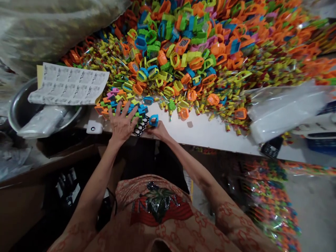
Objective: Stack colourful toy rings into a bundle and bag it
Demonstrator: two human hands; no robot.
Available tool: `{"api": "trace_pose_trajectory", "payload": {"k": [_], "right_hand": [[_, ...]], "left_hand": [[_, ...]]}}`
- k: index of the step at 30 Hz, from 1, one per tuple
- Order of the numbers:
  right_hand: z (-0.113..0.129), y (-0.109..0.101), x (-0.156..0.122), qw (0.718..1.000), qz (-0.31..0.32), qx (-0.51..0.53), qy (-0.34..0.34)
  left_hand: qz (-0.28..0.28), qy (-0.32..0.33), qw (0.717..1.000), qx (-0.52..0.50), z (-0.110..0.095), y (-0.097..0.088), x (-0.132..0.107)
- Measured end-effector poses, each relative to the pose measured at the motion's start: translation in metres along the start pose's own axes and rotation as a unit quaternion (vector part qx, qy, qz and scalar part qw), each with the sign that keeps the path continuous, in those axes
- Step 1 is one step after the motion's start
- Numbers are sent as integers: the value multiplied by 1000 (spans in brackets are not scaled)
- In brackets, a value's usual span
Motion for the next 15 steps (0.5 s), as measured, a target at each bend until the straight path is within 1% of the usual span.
{"api": "trace_pose_trajectory", "payload": {"k": [2,4,6,9,11,12,15], "right_hand": [[2,18,1,1000,14,-7,-23],[4,28,-1,998,21,-30,-45],[4,31,-3,995,16,-71,-62],[2,29,-10,986,1,-145,-82],[2,30,-13,972,-5,-211,-100],[3,34,-15,962,0,-250,-112],[4,53,-17,921,31,-367,-131]], "left_hand": [[2,-13,1000,-2,1,3,2],[-2,-17,1000,-8,2,5,2],[-9,-13,1000,-13,2,5,1],[-15,-7,1000,-15,1,6,-1],[-14,-11,1000,-18,1,7,-2],[-11,-16,1000,-19,2,7,-2],[0,-25,999,-27,3,7,0]]}}
Point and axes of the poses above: each hand's wrist, its own x-axis towards the middle knuckle, its own y-axis out of the palm, z = x × y, the point moved 9 cm from there along x, towards the middle knuckle, and after that the axes turned 2 degrees about z, right-handed, at the moved point
